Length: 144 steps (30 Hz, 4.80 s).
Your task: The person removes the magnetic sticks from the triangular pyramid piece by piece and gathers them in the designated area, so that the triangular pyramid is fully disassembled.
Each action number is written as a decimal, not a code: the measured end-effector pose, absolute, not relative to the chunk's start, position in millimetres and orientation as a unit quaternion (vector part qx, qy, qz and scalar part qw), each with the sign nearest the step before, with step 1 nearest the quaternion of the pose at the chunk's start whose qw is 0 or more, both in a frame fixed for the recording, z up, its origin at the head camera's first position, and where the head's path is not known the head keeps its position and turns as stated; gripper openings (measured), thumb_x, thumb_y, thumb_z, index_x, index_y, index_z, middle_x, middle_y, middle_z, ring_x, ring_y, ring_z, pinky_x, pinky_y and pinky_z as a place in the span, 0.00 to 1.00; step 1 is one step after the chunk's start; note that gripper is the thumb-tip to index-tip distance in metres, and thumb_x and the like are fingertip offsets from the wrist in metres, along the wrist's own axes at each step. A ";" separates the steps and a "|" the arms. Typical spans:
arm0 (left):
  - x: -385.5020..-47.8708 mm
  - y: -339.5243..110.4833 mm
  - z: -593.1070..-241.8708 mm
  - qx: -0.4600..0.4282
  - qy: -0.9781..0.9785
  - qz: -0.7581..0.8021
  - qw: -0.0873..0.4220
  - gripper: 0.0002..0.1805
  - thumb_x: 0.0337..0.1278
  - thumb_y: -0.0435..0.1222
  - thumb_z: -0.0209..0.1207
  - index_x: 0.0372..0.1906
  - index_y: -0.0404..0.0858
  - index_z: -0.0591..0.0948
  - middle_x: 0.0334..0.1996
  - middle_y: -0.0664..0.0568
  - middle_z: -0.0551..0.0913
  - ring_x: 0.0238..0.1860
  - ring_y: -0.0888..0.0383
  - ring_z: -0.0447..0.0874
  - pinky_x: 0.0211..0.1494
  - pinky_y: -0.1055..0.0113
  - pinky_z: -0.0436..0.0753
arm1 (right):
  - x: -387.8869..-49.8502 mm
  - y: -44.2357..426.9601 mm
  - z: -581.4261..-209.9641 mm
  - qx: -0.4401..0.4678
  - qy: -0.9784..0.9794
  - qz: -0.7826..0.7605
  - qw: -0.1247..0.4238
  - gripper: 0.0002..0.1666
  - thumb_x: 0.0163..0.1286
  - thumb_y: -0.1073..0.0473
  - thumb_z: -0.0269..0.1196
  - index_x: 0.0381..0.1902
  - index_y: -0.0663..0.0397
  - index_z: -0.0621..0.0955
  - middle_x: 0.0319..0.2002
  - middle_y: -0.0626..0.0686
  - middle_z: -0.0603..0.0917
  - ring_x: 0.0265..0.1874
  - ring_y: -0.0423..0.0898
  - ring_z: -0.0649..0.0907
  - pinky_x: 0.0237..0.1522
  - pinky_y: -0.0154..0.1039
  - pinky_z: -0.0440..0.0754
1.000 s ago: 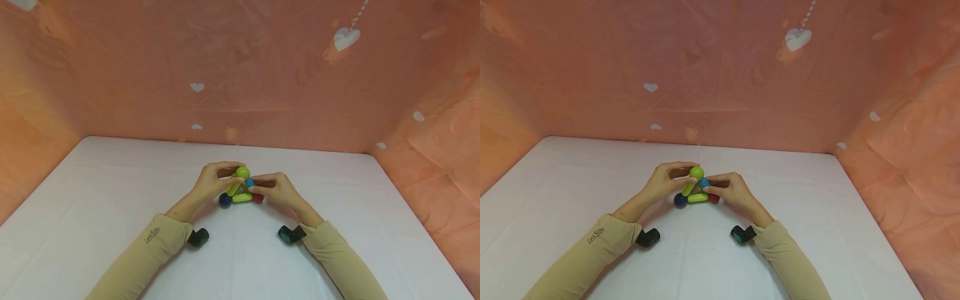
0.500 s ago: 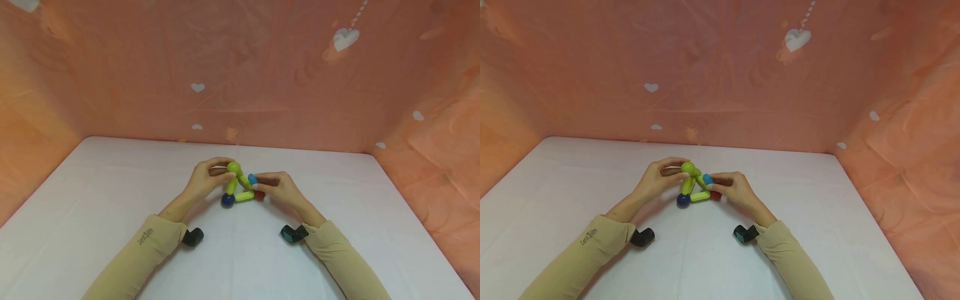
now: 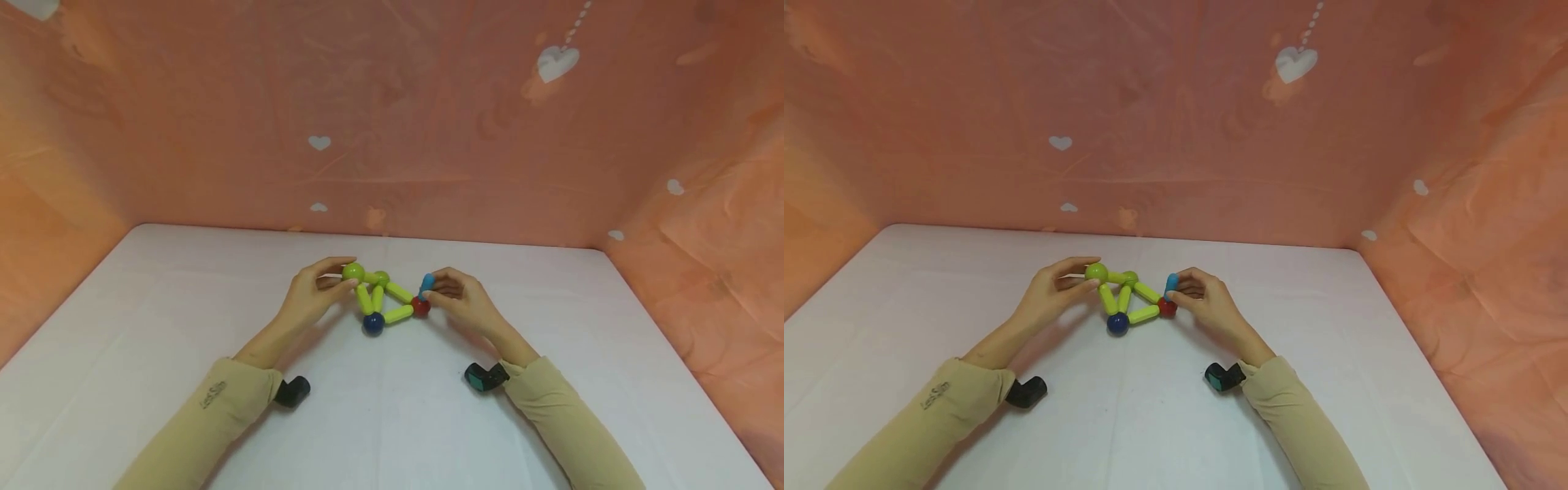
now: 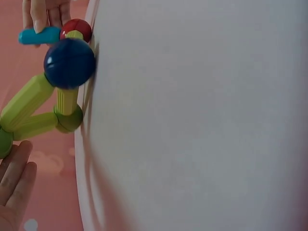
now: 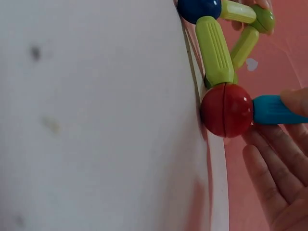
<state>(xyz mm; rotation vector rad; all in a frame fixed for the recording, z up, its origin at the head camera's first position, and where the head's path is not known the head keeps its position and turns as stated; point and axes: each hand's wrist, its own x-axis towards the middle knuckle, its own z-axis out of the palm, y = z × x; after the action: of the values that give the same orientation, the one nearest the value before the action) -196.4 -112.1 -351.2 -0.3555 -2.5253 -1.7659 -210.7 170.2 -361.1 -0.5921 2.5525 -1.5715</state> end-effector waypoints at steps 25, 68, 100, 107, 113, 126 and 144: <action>-195.0 -135.9 -354.7 -0.104 -0.865 -0.491 -0.031 0.23 0.62 0.35 0.59 0.61 0.33 0.73 0.56 0.36 0.77 0.52 0.41 0.80 0.52 0.55 0.81 | -212.6 197.3 -362.0 -0.171 0.866 -0.466 0.054 0.16 0.63 0.64 0.65 0.46 0.64 0.76 0.40 0.59 0.83 0.40 0.50 0.83 0.43 0.33 0.82; -202.6 -135.2 -354.1 -0.090 -0.904 -0.407 -0.093 0.20 0.59 0.33 0.60 0.57 0.36 0.78 0.55 0.39 0.79 0.55 0.43 0.77 0.59 0.50 0.75 | -219.9 199.2 -356.5 -0.205 0.899 -0.373 0.103 0.13 0.61 0.60 0.67 0.44 0.55 0.85 0.44 0.55 0.86 0.42 0.48 0.82 0.47 0.41 0.80; -207.8 -133.4 -364.8 -0.058 -0.868 -0.473 -0.136 0.21 0.60 0.36 0.61 0.59 0.40 0.78 0.59 0.41 0.77 0.61 0.42 0.73 0.65 0.47 0.70 | -235.3 109.8 -357.6 -0.227 0.851 -0.472 0.052 0.16 0.64 0.60 0.65 0.49 0.59 0.83 0.48 0.54 0.85 0.53 0.50 0.79 0.56 0.46 0.76; -202.5 -135.4 -360.0 -0.079 -0.871 -0.471 -0.118 0.22 0.59 0.39 0.63 0.58 0.41 0.78 0.57 0.41 0.79 0.58 0.43 0.77 0.62 0.49 0.73 | -239.0 98.2 -355.7 -0.241 0.855 -0.457 0.052 0.17 0.63 0.59 0.65 0.50 0.58 0.83 0.51 0.54 0.84 0.56 0.50 0.77 0.60 0.50 0.72; -201.0 -133.4 -361.4 -0.076 -0.865 -0.481 -0.117 0.21 0.59 0.36 0.62 0.58 0.38 0.78 0.56 0.40 0.79 0.56 0.44 0.78 0.61 0.49 0.73 | -240.3 90.8 -356.9 -0.239 0.864 -0.435 0.087 0.17 0.62 0.58 0.67 0.50 0.53 0.84 0.54 0.52 0.82 0.54 0.50 0.76 0.60 0.50 0.70; -200.5 -131.7 -361.9 -0.055 -0.871 -0.476 -0.109 0.20 0.59 0.35 0.62 0.57 0.39 0.79 0.52 0.43 0.81 0.55 0.46 0.78 0.60 0.51 0.75 | -244.1 79.3 -356.0 -0.264 0.885 -0.370 0.098 0.16 0.61 0.55 0.68 0.48 0.48 0.85 0.50 0.51 0.84 0.53 0.49 0.77 0.58 0.51 0.70; -199.6 -131.9 -362.3 -0.048 -0.874 -0.470 -0.114 0.19 0.60 0.36 0.62 0.57 0.40 0.79 0.56 0.42 0.79 0.57 0.44 0.77 0.62 0.49 0.73 | -246.5 72.1 -356.0 -0.251 0.896 -0.355 0.087 0.13 0.59 0.56 0.70 0.44 0.48 0.87 0.46 0.50 0.86 0.52 0.49 0.79 0.57 0.48 0.73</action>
<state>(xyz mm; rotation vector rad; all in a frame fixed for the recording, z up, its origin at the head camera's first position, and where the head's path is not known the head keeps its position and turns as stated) -199.6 -131.9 -362.3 -0.1624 -2.9645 -1.5942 -246.5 72.1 -356.0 -0.7470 2.6701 -1.0582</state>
